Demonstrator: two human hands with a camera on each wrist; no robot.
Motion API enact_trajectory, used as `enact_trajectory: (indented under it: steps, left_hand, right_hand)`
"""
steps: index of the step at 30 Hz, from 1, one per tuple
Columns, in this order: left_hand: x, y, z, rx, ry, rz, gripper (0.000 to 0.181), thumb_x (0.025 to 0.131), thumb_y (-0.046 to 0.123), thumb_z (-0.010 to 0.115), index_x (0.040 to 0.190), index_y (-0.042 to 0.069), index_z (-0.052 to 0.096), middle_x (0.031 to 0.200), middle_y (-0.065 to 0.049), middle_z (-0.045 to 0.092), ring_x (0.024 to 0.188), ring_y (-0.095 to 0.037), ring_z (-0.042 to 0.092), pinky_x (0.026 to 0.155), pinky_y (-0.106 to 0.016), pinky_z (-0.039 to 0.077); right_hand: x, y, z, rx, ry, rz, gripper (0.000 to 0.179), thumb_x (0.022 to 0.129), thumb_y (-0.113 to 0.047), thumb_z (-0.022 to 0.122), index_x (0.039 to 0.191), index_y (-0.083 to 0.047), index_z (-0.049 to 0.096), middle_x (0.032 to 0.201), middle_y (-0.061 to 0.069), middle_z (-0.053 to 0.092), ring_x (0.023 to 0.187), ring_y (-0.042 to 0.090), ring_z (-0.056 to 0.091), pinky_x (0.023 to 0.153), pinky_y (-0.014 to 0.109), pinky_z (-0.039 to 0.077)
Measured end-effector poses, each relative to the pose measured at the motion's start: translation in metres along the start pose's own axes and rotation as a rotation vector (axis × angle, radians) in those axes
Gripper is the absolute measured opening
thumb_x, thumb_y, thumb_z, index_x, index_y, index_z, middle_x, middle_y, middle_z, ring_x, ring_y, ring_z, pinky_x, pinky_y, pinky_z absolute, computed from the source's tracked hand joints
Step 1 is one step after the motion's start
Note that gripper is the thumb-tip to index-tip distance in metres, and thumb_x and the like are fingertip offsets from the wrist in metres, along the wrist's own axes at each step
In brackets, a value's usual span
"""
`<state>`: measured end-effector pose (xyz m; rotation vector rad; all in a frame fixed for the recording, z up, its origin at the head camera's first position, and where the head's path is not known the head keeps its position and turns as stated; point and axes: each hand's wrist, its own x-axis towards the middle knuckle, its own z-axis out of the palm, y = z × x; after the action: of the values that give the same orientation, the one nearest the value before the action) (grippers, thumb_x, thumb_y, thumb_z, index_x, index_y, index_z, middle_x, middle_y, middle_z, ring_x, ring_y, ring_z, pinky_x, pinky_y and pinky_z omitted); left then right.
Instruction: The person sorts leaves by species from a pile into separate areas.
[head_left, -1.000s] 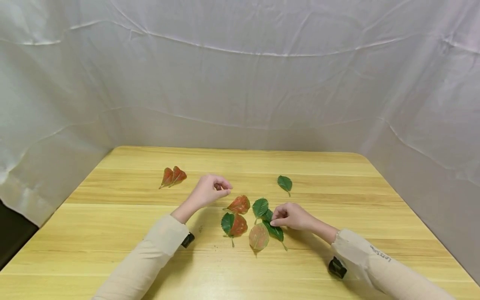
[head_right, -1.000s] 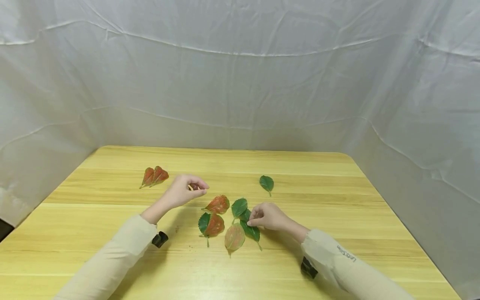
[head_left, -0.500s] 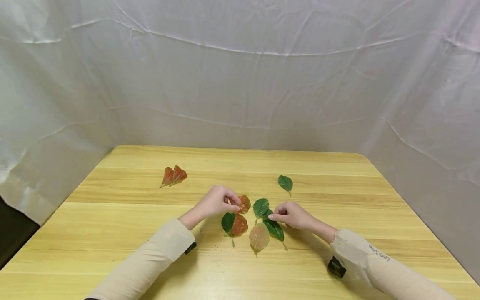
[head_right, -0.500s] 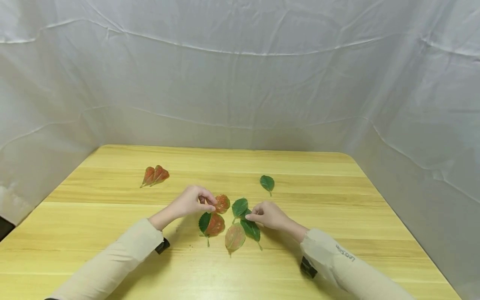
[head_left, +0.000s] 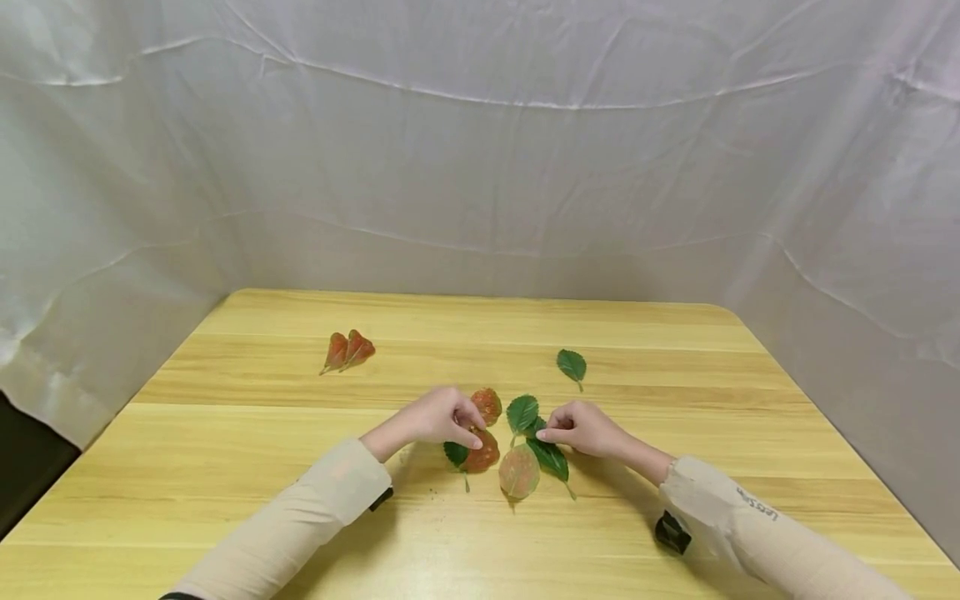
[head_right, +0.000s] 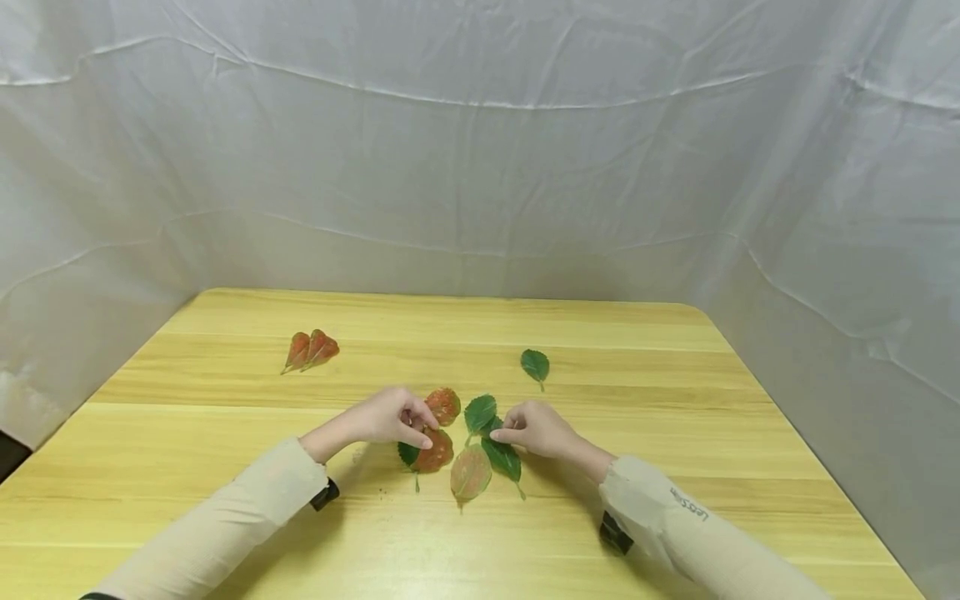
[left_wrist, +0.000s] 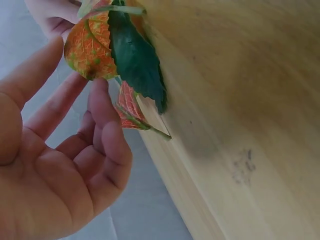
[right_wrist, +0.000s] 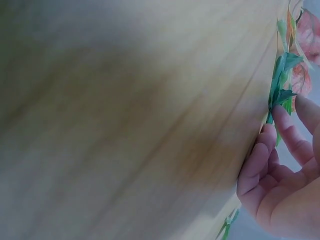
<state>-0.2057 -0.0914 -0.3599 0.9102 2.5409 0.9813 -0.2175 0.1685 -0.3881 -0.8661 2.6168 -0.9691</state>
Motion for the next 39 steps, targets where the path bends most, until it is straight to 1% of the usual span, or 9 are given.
enact_trajectory:
  steps: [3,6,8,11,15,22,28,33,39]
  left_hand:
    - [0.000,-0.001,0.001,0.005,-0.008,-0.017,0.018,0.076,0.012,0.071,0.091,0.003,0.069,0.065,0.004,0.057,0.053,-0.007,0.042,0.050,-0.020,0.035]
    - [0.002,-0.002,0.002,0.001,-0.017,-0.039,0.018,0.075,0.011,0.072,0.092,0.003,0.069,0.076,0.001,0.062,0.058,-0.007,0.048,0.053,-0.021,0.040]
    - [0.003,-0.003,0.002,-0.014,-0.035,-0.052,0.019,0.075,0.009,0.072,0.092,0.002,0.069,0.084,-0.001,0.064,0.062,-0.007,0.052,0.056,-0.021,0.043]
    - [0.005,-0.005,0.002,-0.056,-0.072,-0.075,0.019,0.075,0.006,0.071,0.094,0.000,0.068,0.086,-0.004,0.065,0.059,-0.011,0.055,0.054,-0.024,0.046]
    - [0.005,-0.007,0.002,-0.106,-0.109,-0.094,0.019,0.076,0.001,0.069,0.095,-0.002,0.068,0.082,-0.005,0.065,0.049,-0.016,0.052,0.049,-0.029,0.047]
    - [0.007,-0.011,0.001,-0.138,-0.129,-0.100,0.021,0.074,-0.003,0.069,0.095,-0.003,0.067,0.072,-0.003,0.064,0.046,-0.013,0.051,0.050,-0.031,0.049]
    - [0.008,-0.013,0.002,-0.152,-0.120,-0.127,0.022,0.072,-0.007,0.069,0.094,-0.005,0.067,0.060,-0.005,0.060,0.046,-0.012,0.052,0.050,-0.030,0.049]
    - [0.008,-0.012,0.002,-0.160,-0.128,-0.149,0.022,0.072,-0.008,0.068,0.094,-0.005,0.067,0.058,-0.006,0.060,0.046,-0.015,0.054,0.050,-0.029,0.050]
    - [0.008,-0.012,0.002,-0.160,-0.133,-0.161,0.024,0.071,-0.009,0.068,0.094,-0.005,0.068,0.058,-0.008,0.060,0.045,-0.013,0.053,0.051,-0.029,0.050]
  right_hand:
    - [0.000,0.000,0.000,0.000,-0.002,-0.003,0.020,0.084,-0.018,0.062,0.068,-0.005,0.063,0.050,-0.008,0.036,0.045,0.004,0.030,0.045,0.019,0.028]
    - [0.000,0.000,0.000,0.004,-0.006,-0.005,0.019,0.084,-0.017,0.063,0.069,-0.005,0.063,0.050,-0.009,0.037,0.045,0.004,0.030,0.045,0.018,0.028]
    - [0.001,0.000,0.000,0.003,-0.005,-0.002,0.019,0.083,-0.017,0.064,0.068,-0.005,0.062,0.050,-0.009,0.037,0.046,0.004,0.030,0.045,0.018,0.028]
    - [0.001,0.000,0.000,-0.005,0.002,0.004,0.019,0.081,-0.017,0.067,0.066,-0.006,0.061,0.051,-0.008,0.040,0.046,0.004,0.031,0.046,0.019,0.030]
    - [0.000,0.000,0.001,-0.008,0.005,0.020,0.018,0.078,-0.016,0.070,0.065,-0.007,0.059,0.054,-0.007,0.047,0.047,0.004,0.035,0.047,0.019,0.033]
    - [-0.001,-0.003,0.000,0.001,0.004,0.047,0.015,0.075,-0.011,0.072,0.069,-0.005,0.059,0.061,-0.005,0.055,0.052,0.006,0.043,0.047,0.020,0.038]
    - [-0.001,-0.005,-0.002,0.007,0.009,0.055,0.015,0.073,-0.008,0.072,0.073,-0.004,0.058,0.062,-0.003,0.053,0.055,0.008,0.044,0.050,0.023,0.039]
    - [0.000,-0.002,-0.003,0.010,0.005,0.052,0.014,0.073,-0.005,0.072,0.075,-0.003,0.058,0.062,-0.003,0.050,0.056,0.010,0.042,0.052,0.024,0.038]
    - [-0.001,0.000,-0.007,0.031,0.008,0.056,0.013,0.073,-0.005,0.072,0.076,-0.002,0.060,0.066,-0.002,0.052,0.057,0.010,0.040,0.052,0.024,0.038]
